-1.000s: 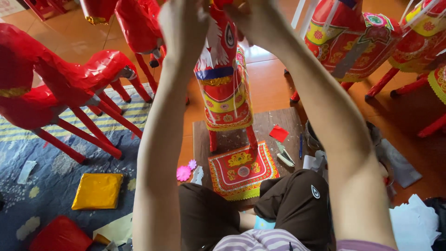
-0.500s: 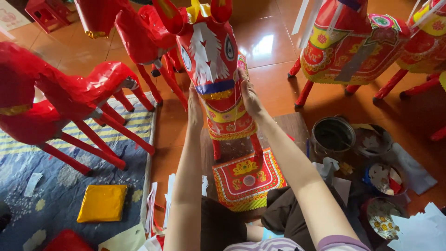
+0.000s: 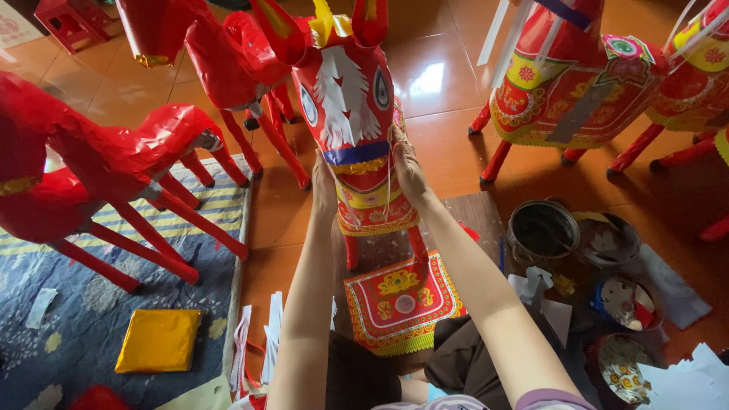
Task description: Assembling and decorating traditional paper votive offerings by folding paper and gluing decorations.
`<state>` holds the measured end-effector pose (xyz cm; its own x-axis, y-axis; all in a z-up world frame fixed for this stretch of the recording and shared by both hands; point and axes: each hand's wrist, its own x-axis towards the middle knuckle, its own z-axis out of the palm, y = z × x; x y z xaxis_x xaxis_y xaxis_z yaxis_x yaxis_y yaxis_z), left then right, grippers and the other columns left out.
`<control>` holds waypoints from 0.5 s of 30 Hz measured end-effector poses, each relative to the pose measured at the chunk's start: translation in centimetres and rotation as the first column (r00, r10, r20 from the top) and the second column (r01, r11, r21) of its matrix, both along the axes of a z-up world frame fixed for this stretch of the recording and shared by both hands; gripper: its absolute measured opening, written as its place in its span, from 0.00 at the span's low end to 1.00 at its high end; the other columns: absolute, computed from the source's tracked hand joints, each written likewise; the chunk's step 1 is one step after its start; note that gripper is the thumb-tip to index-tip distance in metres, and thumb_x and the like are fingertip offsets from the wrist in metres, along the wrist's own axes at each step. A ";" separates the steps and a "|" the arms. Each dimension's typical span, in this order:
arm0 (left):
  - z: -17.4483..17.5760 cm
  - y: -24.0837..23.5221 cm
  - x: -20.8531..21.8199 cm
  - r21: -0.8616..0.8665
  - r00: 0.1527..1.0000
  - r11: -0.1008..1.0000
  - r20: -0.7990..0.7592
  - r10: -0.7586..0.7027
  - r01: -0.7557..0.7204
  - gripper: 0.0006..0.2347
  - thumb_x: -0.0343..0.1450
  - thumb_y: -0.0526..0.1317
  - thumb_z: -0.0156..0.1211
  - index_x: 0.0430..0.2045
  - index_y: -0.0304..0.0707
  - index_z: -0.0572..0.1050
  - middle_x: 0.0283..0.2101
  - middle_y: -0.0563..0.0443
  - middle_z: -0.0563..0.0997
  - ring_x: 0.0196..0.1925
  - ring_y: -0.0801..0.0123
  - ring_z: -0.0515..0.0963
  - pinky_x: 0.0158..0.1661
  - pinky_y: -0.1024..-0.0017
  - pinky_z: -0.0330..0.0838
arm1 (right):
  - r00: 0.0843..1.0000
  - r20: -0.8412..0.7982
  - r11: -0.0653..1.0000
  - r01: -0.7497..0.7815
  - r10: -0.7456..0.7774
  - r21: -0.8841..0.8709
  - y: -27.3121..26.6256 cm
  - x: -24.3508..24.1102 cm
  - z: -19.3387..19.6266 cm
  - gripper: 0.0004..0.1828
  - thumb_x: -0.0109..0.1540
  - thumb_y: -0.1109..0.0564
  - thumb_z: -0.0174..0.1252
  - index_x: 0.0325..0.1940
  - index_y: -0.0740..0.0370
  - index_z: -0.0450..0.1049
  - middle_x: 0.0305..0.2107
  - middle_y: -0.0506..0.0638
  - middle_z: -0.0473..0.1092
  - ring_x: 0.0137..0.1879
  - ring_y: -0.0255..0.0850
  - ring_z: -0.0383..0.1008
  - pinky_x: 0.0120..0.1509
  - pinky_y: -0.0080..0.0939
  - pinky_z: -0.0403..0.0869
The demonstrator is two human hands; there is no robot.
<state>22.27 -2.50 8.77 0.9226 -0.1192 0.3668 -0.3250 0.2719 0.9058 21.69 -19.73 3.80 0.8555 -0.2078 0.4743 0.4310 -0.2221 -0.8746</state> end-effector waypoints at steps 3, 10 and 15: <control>2.3 -0.1 -1.4 0.006 1.000 1.000 -0.014 -0.007 0.007 0.23 0.80 0.49 0.28 0.56 0.32 0.71 0.58 0.41 0.73 0.61 0.60 0.71 0.64 0.59 0.59 | 0.999 0.022 0.999 -0.026 0.026 0.031 1.0 -1.4 2.0 0.36 0.70 0.34 0.28 0.74 0.57 0.55 0.68 0.63 0.53 0.73 0.56 0.48 0.77 0.54 0.43; 3.2 0.3 -0.8 -0.018 1.000 1.000 0.002 -0.018 0.018 0.23 0.80 0.51 0.32 0.53 0.32 0.73 0.53 0.42 0.76 0.56 0.63 0.74 0.62 0.61 0.62 | 0.997 -0.018 0.983 -0.073 0.077 0.170 1.3 -2.3 5.0 0.40 0.69 0.29 0.25 0.76 0.54 0.50 0.71 0.63 0.46 0.75 0.61 0.40 0.77 0.56 0.33; 0.9 1.2 1.4 -0.064 0.999 0.997 -0.022 -0.036 0.034 0.21 0.80 0.49 0.34 0.51 0.30 0.71 0.48 0.45 0.76 0.51 0.64 0.75 0.57 0.62 0.67 | 0.987 -0.132 0.974 -0.062 0.092 0.216 4.7 -7.6 12.0 0.49 0.65 0.24 0.25 0.74 0.65 0.51 0.69 0.70 0.45 0.74 0.64 0.40 0.77 0.60 0.37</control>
<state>23.69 -1.27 9.66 0.9267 -0.1288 0.3531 -0.2933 0.3398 0.8936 14.06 -15.07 15.84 0.9277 -0.2206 0.3011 0.3091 0.0023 -0.9510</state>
